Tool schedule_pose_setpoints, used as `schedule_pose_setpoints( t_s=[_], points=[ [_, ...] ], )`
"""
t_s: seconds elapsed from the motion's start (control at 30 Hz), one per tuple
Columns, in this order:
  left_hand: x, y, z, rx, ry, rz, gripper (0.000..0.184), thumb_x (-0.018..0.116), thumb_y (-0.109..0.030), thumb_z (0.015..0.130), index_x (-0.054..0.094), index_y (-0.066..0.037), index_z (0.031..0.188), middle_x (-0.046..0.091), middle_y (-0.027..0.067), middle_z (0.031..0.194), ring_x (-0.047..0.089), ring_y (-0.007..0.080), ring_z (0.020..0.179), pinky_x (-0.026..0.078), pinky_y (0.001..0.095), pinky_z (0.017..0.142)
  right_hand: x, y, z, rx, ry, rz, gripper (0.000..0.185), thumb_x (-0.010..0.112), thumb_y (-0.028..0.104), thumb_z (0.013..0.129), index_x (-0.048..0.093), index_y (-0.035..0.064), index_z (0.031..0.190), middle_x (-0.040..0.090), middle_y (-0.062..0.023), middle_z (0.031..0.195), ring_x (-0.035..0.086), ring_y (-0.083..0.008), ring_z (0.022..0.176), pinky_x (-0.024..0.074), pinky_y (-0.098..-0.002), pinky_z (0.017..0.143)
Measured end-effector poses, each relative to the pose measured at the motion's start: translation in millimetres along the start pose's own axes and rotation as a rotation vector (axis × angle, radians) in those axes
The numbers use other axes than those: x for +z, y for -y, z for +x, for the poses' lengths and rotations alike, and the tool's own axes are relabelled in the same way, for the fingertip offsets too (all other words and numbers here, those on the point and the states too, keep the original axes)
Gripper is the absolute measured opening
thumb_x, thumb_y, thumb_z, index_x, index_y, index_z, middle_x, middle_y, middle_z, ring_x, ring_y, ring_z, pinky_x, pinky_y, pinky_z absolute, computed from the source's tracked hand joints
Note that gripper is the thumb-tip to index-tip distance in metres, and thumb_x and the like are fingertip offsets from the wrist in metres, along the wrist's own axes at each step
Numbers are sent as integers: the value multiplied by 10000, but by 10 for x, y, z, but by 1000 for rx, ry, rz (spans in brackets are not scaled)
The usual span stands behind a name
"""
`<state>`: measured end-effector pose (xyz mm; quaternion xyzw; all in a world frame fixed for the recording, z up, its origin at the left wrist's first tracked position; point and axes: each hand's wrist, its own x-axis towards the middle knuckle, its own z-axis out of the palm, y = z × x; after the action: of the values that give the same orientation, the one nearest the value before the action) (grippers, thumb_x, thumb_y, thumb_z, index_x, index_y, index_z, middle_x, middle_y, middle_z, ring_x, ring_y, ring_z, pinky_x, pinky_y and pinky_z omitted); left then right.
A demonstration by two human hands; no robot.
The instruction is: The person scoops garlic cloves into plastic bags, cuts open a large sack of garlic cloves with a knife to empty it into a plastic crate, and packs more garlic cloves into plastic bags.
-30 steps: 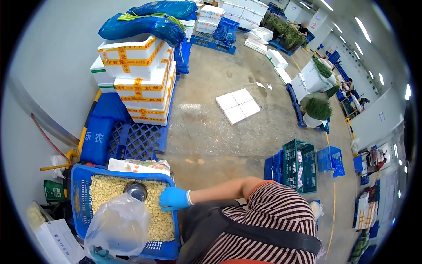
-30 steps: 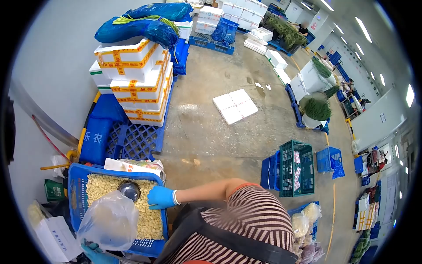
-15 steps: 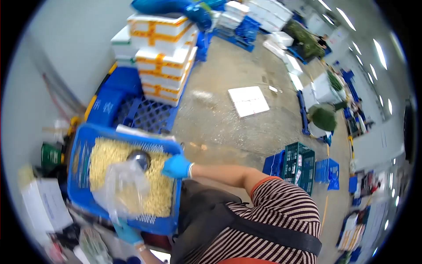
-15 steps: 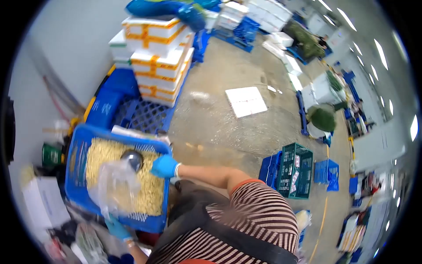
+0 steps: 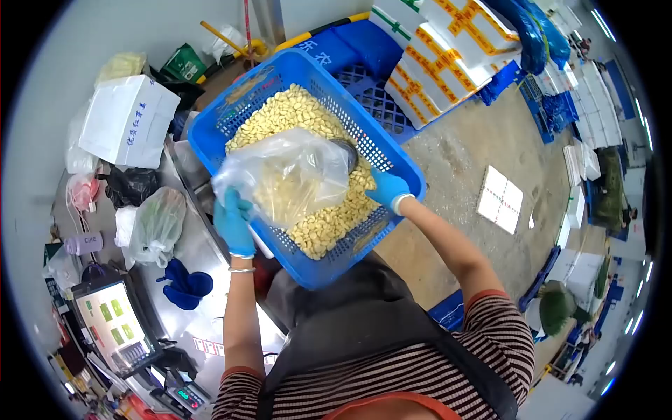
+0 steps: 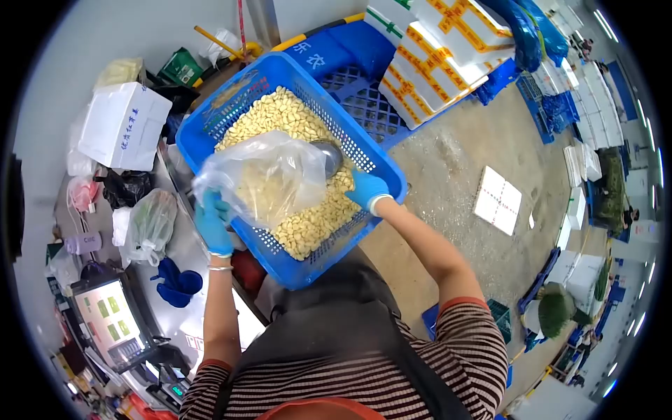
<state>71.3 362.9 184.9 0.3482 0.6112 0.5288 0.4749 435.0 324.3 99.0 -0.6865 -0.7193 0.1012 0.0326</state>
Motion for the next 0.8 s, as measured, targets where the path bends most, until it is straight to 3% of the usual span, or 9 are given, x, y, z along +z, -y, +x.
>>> schedule_pose_setpoints(
  t_s=[0.03, 0.13, 0.17, 0.27, 0.4, 0.57, 0.7, 0.77, 0.8],
  points=[
    [112, -189, 53, 80, -63, -47, 278, 544, -279, 971, 652, -53, 1091, 560, -18, 671, 426, 28, 524, 336, 166, 468, 116, 30, 202, -34, -81, -63, 415, 551, 194, 893, 552, 186, 1308, 597, -118, 1241, 599, -320, 1079, 496, -415, 891],
    [285, -644, 457, 90, -34, -174, 343, 481, -312, 1004, 666, -31, 1073, 535, -24, 669, 411, 24, 553, 315, 166, 495, 524, 31, 796, -721, -23, -472, 597, 526, 92, 875, 369, 228, 1434, 377, -76, 1464, 422, -328, 1305, 431, -473, 996],
    [383, -782, 578, 127, -44, -181, 352, 483, -316, 1007, 666, -25, 1080, 529, -27, 674, 414, 29, 571, 326, 170, 524, 711, -19, 943, -776, 19, -421, 610, 518, 93, 871, 374, 256, 1441, 310, -37, 1501, 328, -308, 1377, 389, -519, 1037],
    [713, -1180, 899, 224, -58, -190, 380, 485, -333, 1012, 664, -10, 1102, 525, -31, 697, 434, 46, 628, 362, 189, 614, 1206, -209, 1399, -938, -113, -432, 661, 563, 133, 846, 367, 301, 1455, 311, -16, 1499, 302, -311, 1392, 339, -594, 1065],
    [1054, -1451, 1275, 288, 59, -292, 402, 487, -339, 1011, 652, 8, 1127, 556, -20, 729, 498, 79, 677, 418, 219, 681, 1043, 120, 1680, -834, 47, -435, 596, 583, 154, 844, 443, 244, 1416, 418, -81, 1453, 316, -340, 1382, 364, -632, 1014],
    [1396, -1680, 1341, 346, 129, -461, 412, 487, -335, 1011, 641, 25, 1141, 597, 6, 757, 534, 107, 690, 461, 235, 705, 594, 435, 2171, -538, 490, 79, 565, 565, 175, 875, 440, 234, 1423, 407, -97, 1470, 333, -346, 1373, 350, -594, 1044],
    [1255, -1255, 1188, 249, 162, -319, 388, 485, -317, 1009, 647, 9, 1143, 631, 31, 796, 542, 97, 691, 461, 236, 697, 688, 995, 2520, -234, 221, 542, 540, 551, 192, 900, 438, 225, 1428, 397, -110, 1485, 347, -351, 1366, 338, -564, 1068],
    [1185, -945, 976, 173, 104, -115, 346, 488, -278, 1008, 657, -6, 1138, 636, 46, 770, 540, 93, 670, 444, 237, 665, 883, 1298, 2329, -215, 55, 716, 529, 544, 200, 913, 437, 221, 1430, 392, -117, 1492, 354, -353, 1362, 332, -549, 1080],
    [1130, -729, 934, 97, 88, -87, 321, 507, -251, 998, 654, -11, 1154, 640, 46, 783, 558, 97, 690, 459, 240, 691, 914, 1348, 2232, -250, 139, 725, 523, 540, 204, 919, 436, 219, 1431, 390, -120, 1495, 357, -355, 1360, 329, -542, 1086]
  ],
)
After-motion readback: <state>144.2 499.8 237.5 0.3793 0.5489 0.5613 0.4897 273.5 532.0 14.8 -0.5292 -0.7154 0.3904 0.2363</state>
